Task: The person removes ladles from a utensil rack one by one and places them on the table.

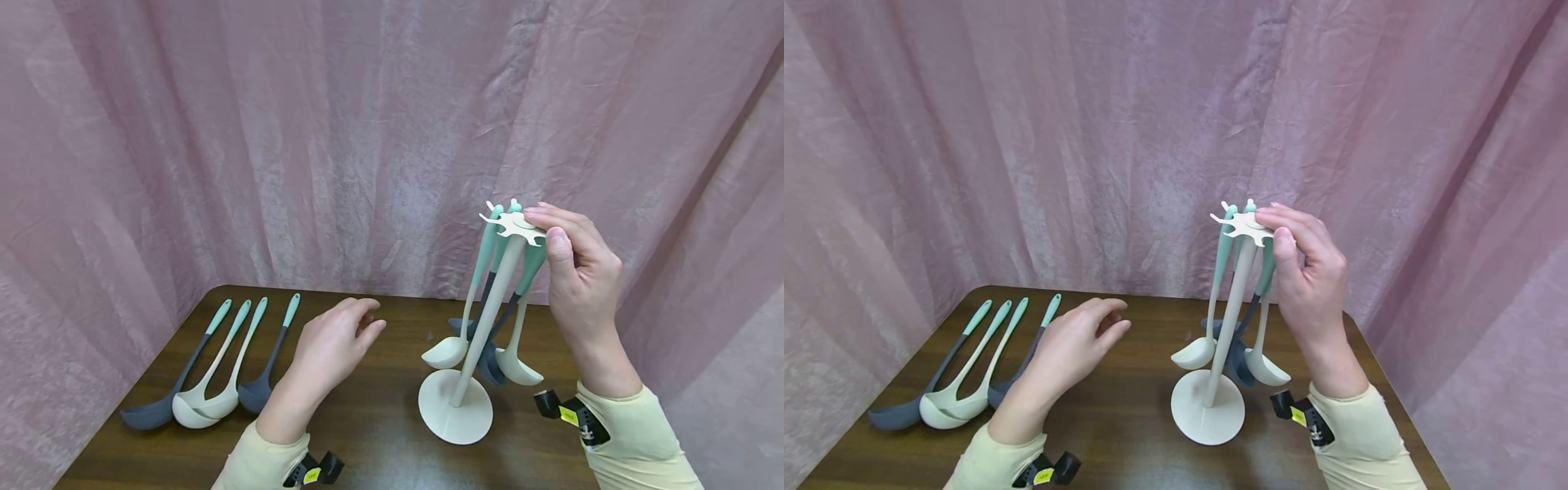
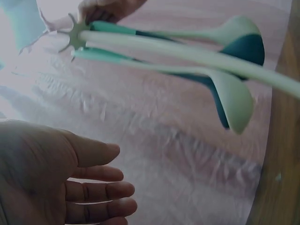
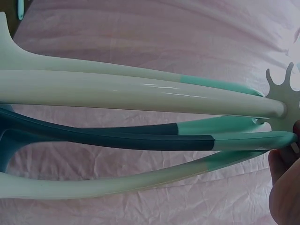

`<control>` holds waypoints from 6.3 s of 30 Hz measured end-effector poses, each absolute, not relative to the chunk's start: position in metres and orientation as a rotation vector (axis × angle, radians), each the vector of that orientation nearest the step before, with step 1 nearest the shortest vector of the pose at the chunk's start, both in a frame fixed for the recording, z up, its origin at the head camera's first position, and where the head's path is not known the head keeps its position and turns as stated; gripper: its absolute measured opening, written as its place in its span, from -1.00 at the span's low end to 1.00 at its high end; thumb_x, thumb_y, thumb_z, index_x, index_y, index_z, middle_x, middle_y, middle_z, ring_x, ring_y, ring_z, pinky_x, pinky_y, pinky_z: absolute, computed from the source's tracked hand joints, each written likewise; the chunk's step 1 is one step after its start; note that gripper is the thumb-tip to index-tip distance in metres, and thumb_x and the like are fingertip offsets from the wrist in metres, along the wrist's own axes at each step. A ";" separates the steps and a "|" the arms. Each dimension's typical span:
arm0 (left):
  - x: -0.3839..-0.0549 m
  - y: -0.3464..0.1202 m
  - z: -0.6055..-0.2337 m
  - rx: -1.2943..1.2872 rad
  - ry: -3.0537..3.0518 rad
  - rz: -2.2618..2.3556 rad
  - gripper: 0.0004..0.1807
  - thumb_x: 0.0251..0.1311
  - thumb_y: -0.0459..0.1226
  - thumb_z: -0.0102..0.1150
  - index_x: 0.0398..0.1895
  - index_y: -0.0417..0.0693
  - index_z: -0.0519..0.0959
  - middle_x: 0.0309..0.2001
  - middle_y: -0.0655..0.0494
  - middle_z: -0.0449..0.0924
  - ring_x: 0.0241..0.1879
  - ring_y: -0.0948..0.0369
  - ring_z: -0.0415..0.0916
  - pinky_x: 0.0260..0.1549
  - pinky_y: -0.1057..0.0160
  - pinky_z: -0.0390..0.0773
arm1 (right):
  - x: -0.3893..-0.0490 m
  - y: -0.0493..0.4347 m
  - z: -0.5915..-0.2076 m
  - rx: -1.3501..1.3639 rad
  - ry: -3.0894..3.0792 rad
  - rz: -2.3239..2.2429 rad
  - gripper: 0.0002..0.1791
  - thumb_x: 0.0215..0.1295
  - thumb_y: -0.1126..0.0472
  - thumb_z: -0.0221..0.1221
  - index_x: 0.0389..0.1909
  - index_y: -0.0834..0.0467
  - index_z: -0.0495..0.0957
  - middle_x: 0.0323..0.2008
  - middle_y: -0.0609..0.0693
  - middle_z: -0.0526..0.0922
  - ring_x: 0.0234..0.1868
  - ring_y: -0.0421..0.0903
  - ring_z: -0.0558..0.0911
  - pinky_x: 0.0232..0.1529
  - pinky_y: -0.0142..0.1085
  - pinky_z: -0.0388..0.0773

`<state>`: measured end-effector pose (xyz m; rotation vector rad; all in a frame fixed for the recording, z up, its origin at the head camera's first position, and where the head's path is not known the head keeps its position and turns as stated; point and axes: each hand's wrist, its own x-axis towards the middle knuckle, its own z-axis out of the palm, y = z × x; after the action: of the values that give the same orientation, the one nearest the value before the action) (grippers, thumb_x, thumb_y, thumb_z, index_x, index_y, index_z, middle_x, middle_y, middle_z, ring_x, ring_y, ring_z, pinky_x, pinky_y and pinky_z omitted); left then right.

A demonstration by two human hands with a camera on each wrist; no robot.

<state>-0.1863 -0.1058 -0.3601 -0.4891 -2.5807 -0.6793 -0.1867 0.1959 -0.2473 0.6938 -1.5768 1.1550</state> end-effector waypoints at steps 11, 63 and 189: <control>-0.180 -0.071 -0.354 -0.655 -2.477 -0.869 -0.67 0.51 -0.09 0.43 0.24 0.08 0.73 -0.11 0.31 0.70 -0.26 0.33 0.57 -0.27 0.19 0.59 | -0.202 0.210 -0.257 0.737 -1.604 1.202 -0.69 0.59 0.35 0.11 -0.02 0.48 0.77 0.01 0.04 0.84 0.27 0.07 0.72 0.40 -0.12 0.53; -0.170 -0.022 -0.363 -0.824 -2.315 -1.172 -0.74 0.51 -0.18 0.42 0.16 0.03 0.70 -0.10 0.22 0.72 -0.17 0.28 0.71 -0.10 0.25 0.69 | -0.224 0.199 -0.255 1.084 -1.338 1.825 -0.63 0.47 0.43 -0.02 -0.09 0.67 0.65 -0.04 0.27 0.81 0.27 0.35 0.62 0.46 0.02 0.40; -0.168 -0.081 -0.358 -0.601 -2.311 -1.026 -0.80 0.34 -0.24 0.57 -0.17 0.09 0.66 -0.31 0.36 0.68 -0.31 0.34 0.62 -0.26 0.17 0.64 | -0.187 0.191 -0.248 0.621 -1.687 0.961 -0.66 0.49 0.27 0.12 -0.04 0.31 0.85 -0.03 0.19 0.85 0.13 -0.20 0.71 0.48 -0.03 0.46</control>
<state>-0.1675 -0.0808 -0.3579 -0.6007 -2.3113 -1.0256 -0.1867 0.1914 -0.2478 0.6215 -1.6871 0.9607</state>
